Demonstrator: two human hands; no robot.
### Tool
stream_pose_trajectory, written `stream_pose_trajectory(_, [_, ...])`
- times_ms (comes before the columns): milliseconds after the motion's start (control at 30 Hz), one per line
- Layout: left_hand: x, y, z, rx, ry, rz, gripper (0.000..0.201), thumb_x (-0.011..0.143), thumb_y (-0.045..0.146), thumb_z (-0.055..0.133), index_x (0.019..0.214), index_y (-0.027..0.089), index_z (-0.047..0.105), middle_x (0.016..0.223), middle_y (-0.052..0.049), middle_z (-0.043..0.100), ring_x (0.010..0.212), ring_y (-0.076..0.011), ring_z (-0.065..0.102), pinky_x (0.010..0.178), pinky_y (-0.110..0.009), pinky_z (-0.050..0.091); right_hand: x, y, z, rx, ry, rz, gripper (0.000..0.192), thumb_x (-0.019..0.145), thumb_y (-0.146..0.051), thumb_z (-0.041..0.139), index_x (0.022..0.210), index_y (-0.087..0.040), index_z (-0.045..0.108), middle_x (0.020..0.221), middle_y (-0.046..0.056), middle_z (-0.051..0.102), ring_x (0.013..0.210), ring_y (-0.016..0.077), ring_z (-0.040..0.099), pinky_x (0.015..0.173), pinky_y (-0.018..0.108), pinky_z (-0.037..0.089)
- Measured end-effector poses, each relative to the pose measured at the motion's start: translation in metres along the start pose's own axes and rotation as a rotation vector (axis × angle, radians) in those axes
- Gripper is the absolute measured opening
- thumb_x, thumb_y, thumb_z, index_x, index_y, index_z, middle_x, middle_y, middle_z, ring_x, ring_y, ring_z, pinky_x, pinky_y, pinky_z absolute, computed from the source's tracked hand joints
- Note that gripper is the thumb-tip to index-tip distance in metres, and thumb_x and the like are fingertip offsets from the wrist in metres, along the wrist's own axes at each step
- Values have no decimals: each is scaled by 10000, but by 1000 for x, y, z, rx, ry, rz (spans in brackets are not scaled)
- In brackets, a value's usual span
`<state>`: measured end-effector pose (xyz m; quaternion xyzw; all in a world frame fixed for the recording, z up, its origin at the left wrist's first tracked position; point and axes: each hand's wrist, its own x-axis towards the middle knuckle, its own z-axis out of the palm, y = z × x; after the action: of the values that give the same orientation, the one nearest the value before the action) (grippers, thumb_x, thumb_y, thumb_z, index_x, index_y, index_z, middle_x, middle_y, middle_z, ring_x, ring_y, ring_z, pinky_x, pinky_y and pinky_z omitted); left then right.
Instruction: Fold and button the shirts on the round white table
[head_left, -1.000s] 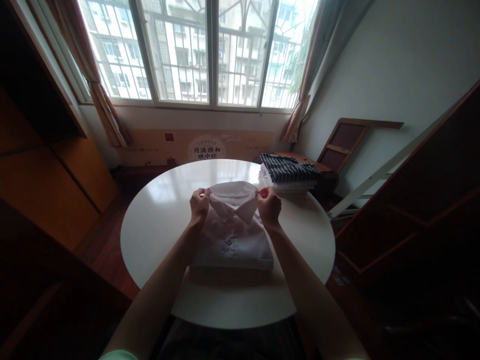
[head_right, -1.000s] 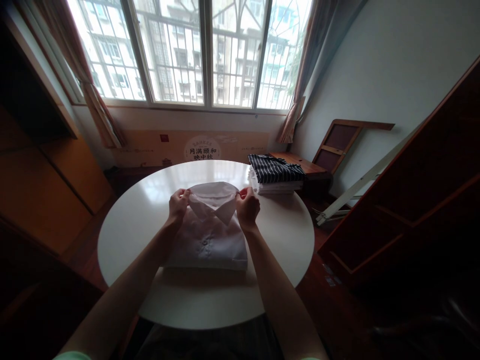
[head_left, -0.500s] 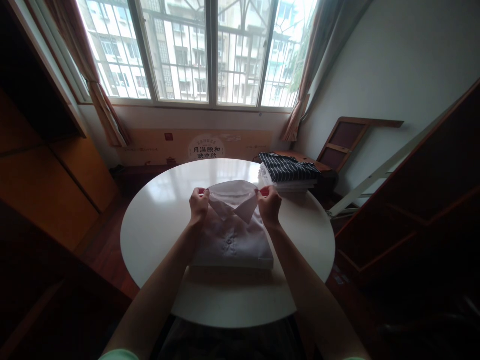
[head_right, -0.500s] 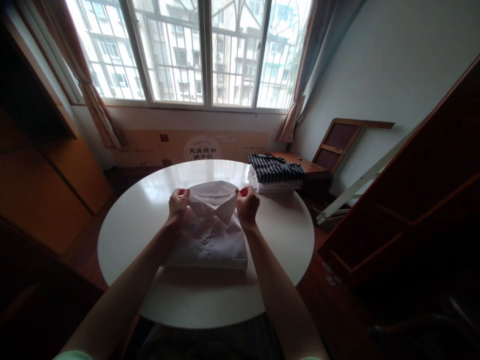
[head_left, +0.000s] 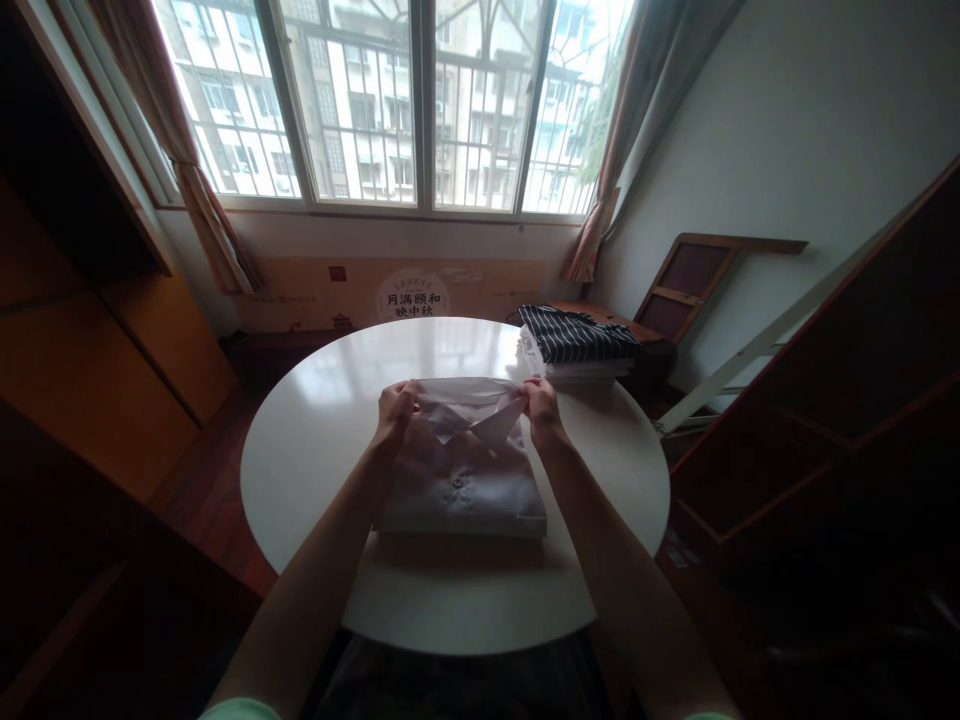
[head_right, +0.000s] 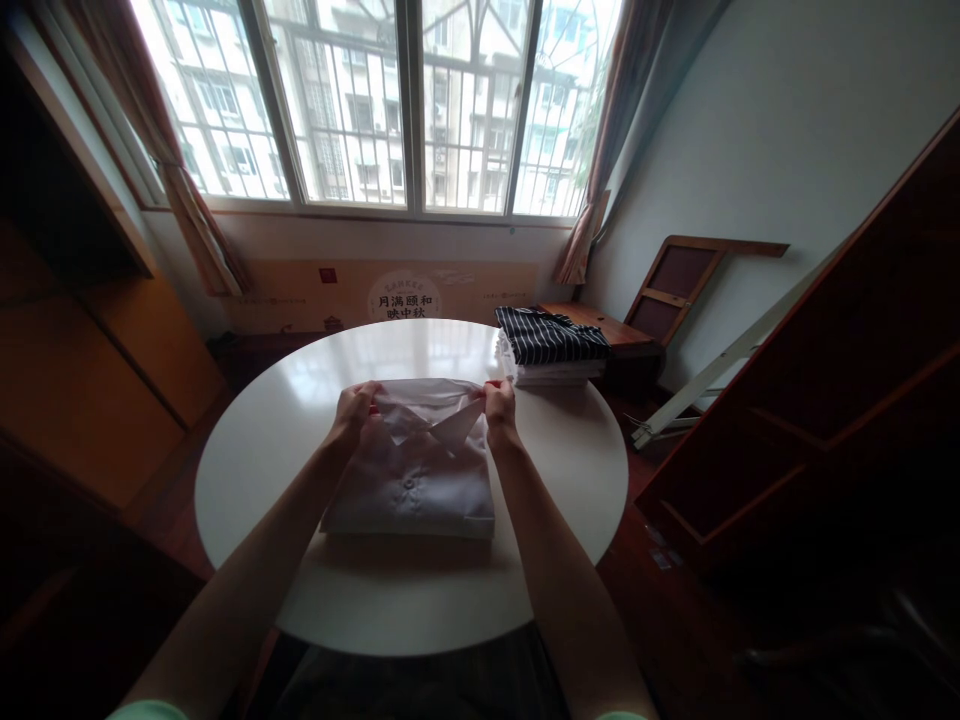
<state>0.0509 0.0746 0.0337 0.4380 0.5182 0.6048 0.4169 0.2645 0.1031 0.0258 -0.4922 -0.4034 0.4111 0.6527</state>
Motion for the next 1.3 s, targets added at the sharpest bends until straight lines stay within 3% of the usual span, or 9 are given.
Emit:
stream_pose_trajectory(133, [0,2,-1,-81,-26,-108,206,630,340,522,591,140,547,464,10,500,453,-110,482,445,-208,370,-3,-9,0,252,-26,287,135,638,-100,437,562,-184,363,448,-76,378,379,42,349,383,139,317])
stream_pose_trajectory(300, [8,4,0,-346,-64,-314,101,624,248,518,641,149,528,547,5,542,490,-104,528,475,-204,415,-4,-20,-5,381,-180,480,211,667,-73,412,519,-196,325,378,-76,314,326,47,305,353,148,311])
stream_pose_trajectory(467, [11,6,1,-456,9,-328,45,643,170,536,678,146,550,588,23,545,484,-56,506,503,-167,416,-3,-19,-7,348,-273,426,204,687,-87,384,519,-200,356,375,-58,350,346,77,369,424,195,398])
stream_pose_trajectory(733, [9,3,1,-486,-1,-276,62,678,147,547,705,131,600,601,8,593,534,-70,547,578,-183,446,-1,-16,-6,416,-248,277,75,653,-109,473,633,-166,517,536,-30,550,474,85,495,502,195,432])
stream_pose_trajectory(967, [9,4,3,-575,-4,-247,43,667,118,587,698,112,616,623,1,617,580,-67,567,603,-166,449,-6,-16,-8,347,-209,323,119,650,-61,486,667,-145,567,553,-36,577,482,75,506,507,186,424])
stream_pose_trajectory(1167, [11,2,1,-546,-60,-212,67,672,132,559,700,111,616,637,-5,622,604,-79,576,599,-170,451,-7,-17,-8,219,-177,487,108,718,-85,524,634,-139,564,507,-28,564,440,63,506,450,157,419])
stream_pose_trajectory(1300, [9,3,-1,-520,-73,-228,64,676,163,534,674,128,587,623,1,609,580,-86,569,579,-184,450,-5,-13,-5,248,-162,459,135,773,-134,519,649,-142,570,491,-36,560,416,61,503,433,153,427])
